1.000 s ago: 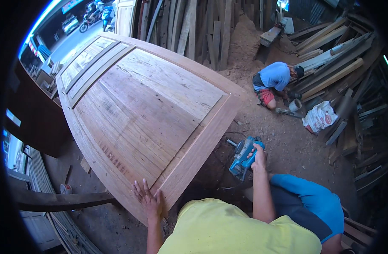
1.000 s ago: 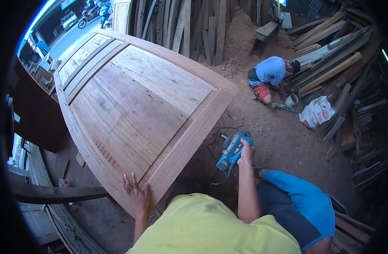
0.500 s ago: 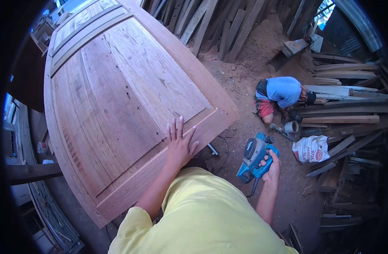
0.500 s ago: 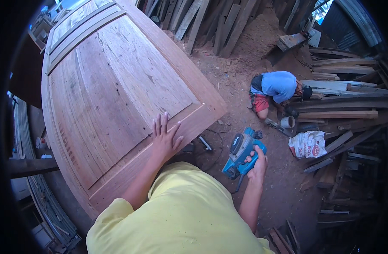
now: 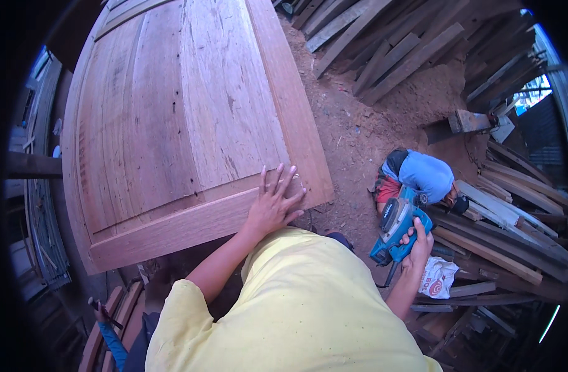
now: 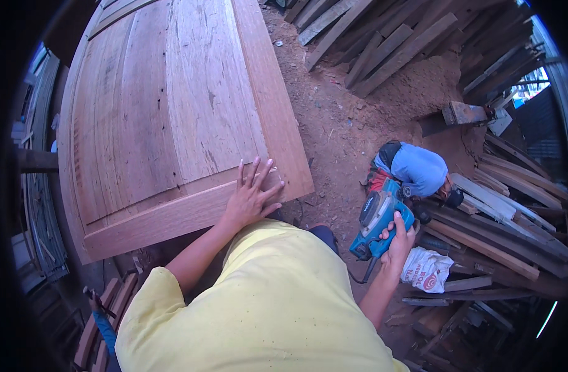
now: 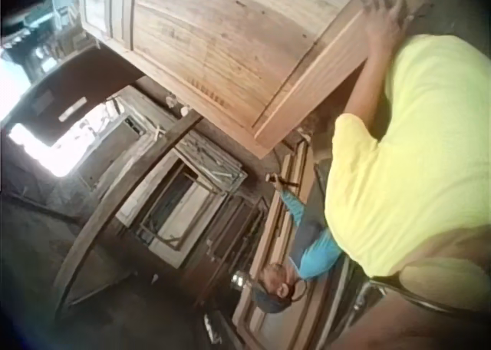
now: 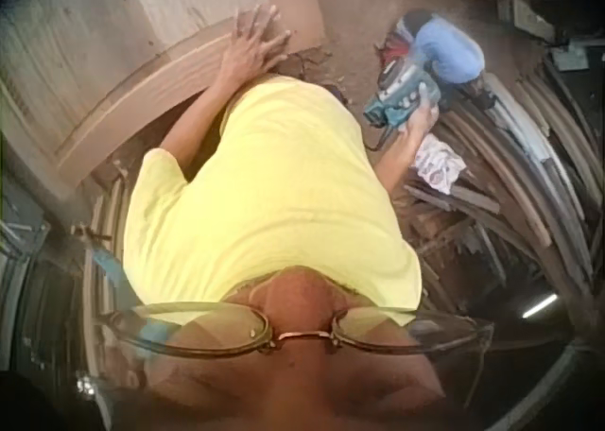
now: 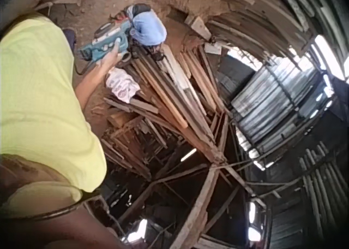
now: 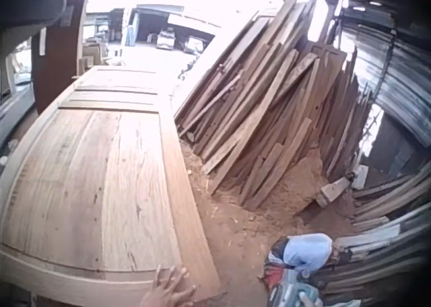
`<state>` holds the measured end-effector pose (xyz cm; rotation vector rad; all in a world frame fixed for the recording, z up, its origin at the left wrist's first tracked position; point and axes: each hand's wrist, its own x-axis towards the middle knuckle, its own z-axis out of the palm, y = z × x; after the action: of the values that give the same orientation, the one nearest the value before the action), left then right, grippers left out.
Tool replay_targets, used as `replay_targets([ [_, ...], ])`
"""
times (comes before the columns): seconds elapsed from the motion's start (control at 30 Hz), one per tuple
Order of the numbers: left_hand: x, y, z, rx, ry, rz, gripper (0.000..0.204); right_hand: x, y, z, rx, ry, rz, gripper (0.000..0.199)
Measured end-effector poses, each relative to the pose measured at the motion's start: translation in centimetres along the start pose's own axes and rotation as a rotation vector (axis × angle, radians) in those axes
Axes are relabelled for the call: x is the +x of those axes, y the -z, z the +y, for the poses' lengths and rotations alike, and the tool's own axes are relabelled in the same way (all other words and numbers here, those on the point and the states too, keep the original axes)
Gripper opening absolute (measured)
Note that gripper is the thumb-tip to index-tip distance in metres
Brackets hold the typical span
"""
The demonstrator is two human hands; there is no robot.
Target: The person uses an electric power sander to smooth the surface and edges of a large wooden door, moving the tool in long strokes across the wood and occasionally checking the surface by hand.
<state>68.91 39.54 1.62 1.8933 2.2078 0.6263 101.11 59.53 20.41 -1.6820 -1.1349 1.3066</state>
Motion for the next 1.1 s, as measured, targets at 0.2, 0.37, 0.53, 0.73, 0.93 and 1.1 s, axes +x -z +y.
replay_targets([
  [0.2, -0.6, -1.4, 1.1, 0.131, 0.061, 0.091, 0.051, 12.2, -1.4, 0.0, -0.353, 0.106, -0.376, 0.029],
  [0.37, -1.7, -2.8, 8.6, 0.218, 0.474, 0.136, 0.050, 16.1, -2.0, -1.0, -0.613, 0.310, -0.630, 0.032],
  [0.53, -2.1, -2.3, 12.1, 0.286, 0.577, 0.148, 0.051, 14.3, -3.1, -1.5, -0.681, 0.382, -0.784, 0.039],
  [0.73, -8.9, -1.7, 9.8, -0.094, 1.003, 0.487, 0.025, 6.5, -4.5, 1.5, -0.577, 0.250, -0.753, 0.032],
  [0.93, -15.8, -0.9, 6.1, -1.465, 1.562, 0.639, 0.050, -3.4, -5.9, 5.0, -0.714, 0.245, -0.544, 0.031],
  [1.1, -15.3, -1.3, 2.3, -1.883, 1.362, 0.726, 0.061, -8.1, -8.5, 6.5, -0.637, 0.344, -0.470, 0.051],
])
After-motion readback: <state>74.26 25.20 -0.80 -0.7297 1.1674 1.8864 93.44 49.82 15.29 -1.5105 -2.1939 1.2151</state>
